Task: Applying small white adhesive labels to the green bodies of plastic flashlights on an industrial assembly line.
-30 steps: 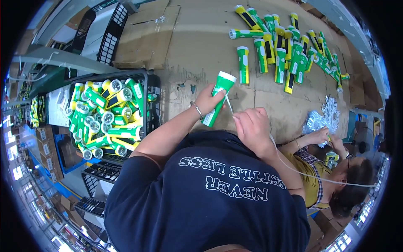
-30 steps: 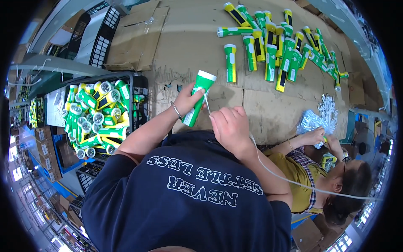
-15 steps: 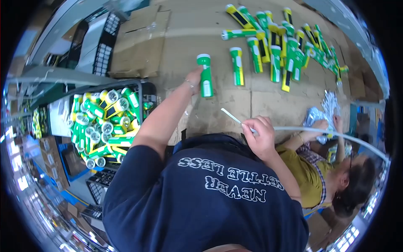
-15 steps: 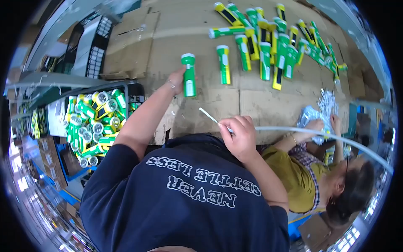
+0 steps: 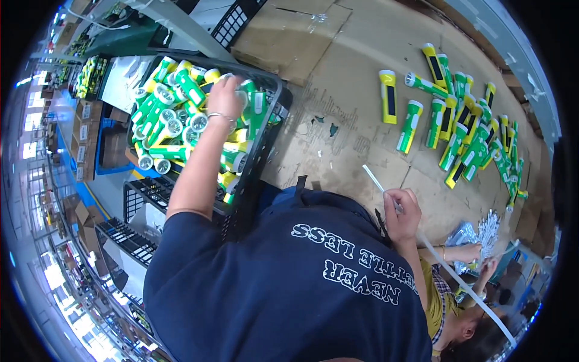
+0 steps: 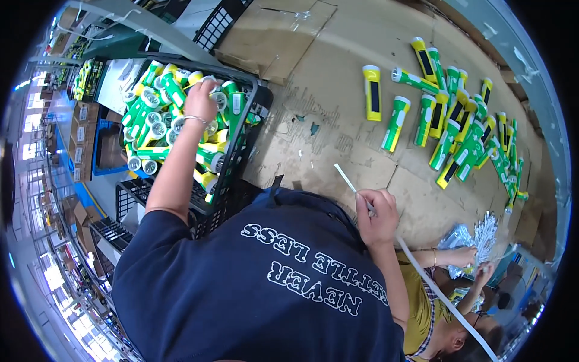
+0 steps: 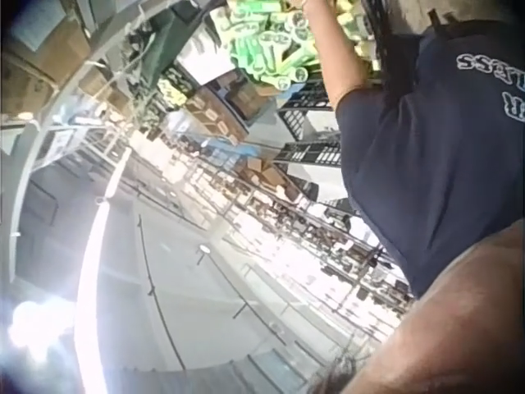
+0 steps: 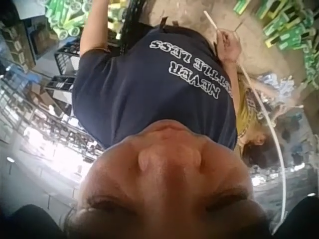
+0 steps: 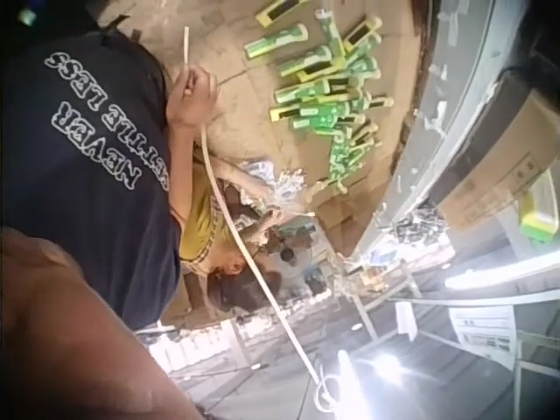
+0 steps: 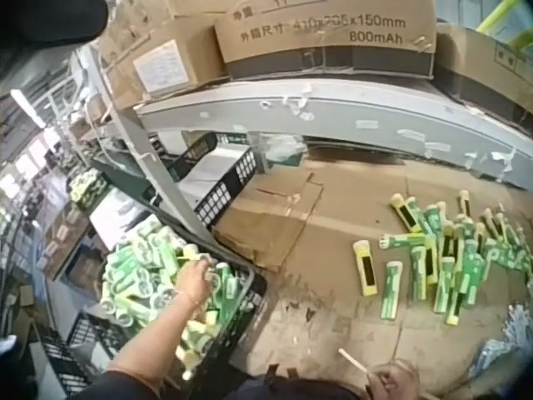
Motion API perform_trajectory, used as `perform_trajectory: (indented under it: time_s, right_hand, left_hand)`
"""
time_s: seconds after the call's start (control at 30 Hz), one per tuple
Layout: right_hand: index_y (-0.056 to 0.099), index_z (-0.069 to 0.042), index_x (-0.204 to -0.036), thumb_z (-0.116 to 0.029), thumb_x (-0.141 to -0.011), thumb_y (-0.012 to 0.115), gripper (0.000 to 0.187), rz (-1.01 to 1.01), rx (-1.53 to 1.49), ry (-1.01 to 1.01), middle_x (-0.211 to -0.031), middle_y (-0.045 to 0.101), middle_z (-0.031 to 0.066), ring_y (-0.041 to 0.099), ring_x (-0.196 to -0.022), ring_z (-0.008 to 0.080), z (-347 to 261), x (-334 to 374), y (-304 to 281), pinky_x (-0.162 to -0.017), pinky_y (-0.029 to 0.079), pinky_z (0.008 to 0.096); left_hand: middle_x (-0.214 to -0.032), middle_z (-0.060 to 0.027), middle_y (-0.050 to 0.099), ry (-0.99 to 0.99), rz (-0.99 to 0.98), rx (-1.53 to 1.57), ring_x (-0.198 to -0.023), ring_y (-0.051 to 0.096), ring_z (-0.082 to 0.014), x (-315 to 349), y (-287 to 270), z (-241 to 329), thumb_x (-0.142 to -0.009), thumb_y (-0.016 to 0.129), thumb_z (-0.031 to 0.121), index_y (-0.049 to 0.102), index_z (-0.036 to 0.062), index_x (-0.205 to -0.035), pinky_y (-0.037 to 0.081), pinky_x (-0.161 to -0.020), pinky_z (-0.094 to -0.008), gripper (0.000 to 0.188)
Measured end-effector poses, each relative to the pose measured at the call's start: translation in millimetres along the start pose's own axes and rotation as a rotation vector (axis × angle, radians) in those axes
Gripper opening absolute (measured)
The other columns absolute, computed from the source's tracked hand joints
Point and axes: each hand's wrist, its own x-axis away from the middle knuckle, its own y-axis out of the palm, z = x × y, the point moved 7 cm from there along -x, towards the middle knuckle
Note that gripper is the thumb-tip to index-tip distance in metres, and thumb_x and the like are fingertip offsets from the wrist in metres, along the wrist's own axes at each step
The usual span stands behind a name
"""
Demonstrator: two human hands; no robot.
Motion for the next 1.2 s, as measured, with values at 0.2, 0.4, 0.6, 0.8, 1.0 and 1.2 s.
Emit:
perform_trajectory:
  time_s: [0.2, 0.4, 0.6, 0.8, 1.0, 1.2]
  right_hand:
    - [0.061, -0.003, -0.081, -0.002, -0.074, 0.065, 0.009, -0.108, -0.069, -0.098, -0.078, 0.054, 0.0082, 0.054, -0.068, 0.0199, -36.6, -25.5, 27.4, -0.065, 0.044, 0.0305]
    - [0.06, -0.002, -0.082, -0.001, -0.074, 0.065, 0.009, -0.089, -0.367, -0.077, -0.087, 0.054, 0.0064, 0.053, -0.078, 0.0125, -61.2, -53.9, 39.2, -0.071, 0.043, 0.0251]
    - [0.059, -0.001, -0.082, -0.005, -0.079, 0.063, 0.007, -0.172, -0.557, 0.039, -0.082, 0.054, 0.0024, 0.051, -0.073, 0.0081, -72.3, -67.8, 51.0, -0.066, 0.041, 0.0211]
    - [0.059, -0.002, -0.083, -0.006, -0.08, 0.063, 0.007, -0.153, -0.563, 0.185, -0.08, 0.052, 0.0001, 0.048, -0.071, 0.0057, -57.0, -55.8, 48.7, -0.063, 0.039, 0.0202]
    - [0.059, -0.002, -0.083, -0.007, -0.08, 0.063, 0.008, -0.161, -0.559, 0.182, -0.079, 0.053, 0.0001, 0.048, -0.07, 0.0055, -55.9, -51.4, 48.9, -0.063, 0.039, 0.02]
    - [0.058, -0.001, -0.084, -0.008, -0.081, 0.063, 0.009, -0.199, -0.583, 0.262, -0.08, 0.052, -0.0002, 0.048, -0.069, 0.0047, -51.0, -47.5, 53.8, -0.062, 0.039, 0.0196]
  left_hand:
    - [-0.118, -0.0023, 0.052, -0.075, -0.214, -0.396, -0.114, 0.046, -0.0224, 27.0, 18.9, -57.2, -0.067, 0.072, 0.025, 0.049, 0.0241, -0.118, 0.038, -0.09, -0.046, 0.057]
    - [-0.107, -0.0192, 0.055, 0.336, -0.082, 0.405, -0.097, 0.053, -0.037, 34.8, -32.6, 67.4, -0.075, 0.066, 0.017, 0.026, 0.0087, -0.138, 0.043, -0.084, -0.041, 0.075]
    - [-0.107, -0.0136, 0.055, -0.16, -0.755, 1.71, -0.095, 0.057, -0.0213, 82.7, -2.9, 157.9, -0.094, 0.035, 0.031, 0.037, 0.0023, -0.124, 0.045, -0.084, -0.0343, 0.041]
    - [-0.094, -0.01, 0.055, -0.309, -0.932, 1.816, -0.078, 0.058, -0.0176, 96.6, 0.6, 177.9, -0.095, 0.031, 0.036, 0.034, 0.0094, -0.127, 0.049, -0.069, -0.0308, 0.042]
    - [-0.09, -0.0093, 0.055, -0.257, -0.837, 1.606, -0.079, 0.058, -0.0176, 98.0, -7.0, 178.4, -0.093, 0.036, 0.04, 0.034, 0.0093, -0.126, 0.05, -0.067, -0.0318, 0.045]
    - [-0.096, -0.0104, 0.053, -0.387, -0.905, 1.803, -0.079, 0.058, -0.0164, 104.7, -3.7, 184.6, -0.092, 0.046, 0.026, 0.032, 0.006, -0.129, 0.051, -0.064, -0.0283, 0.044]
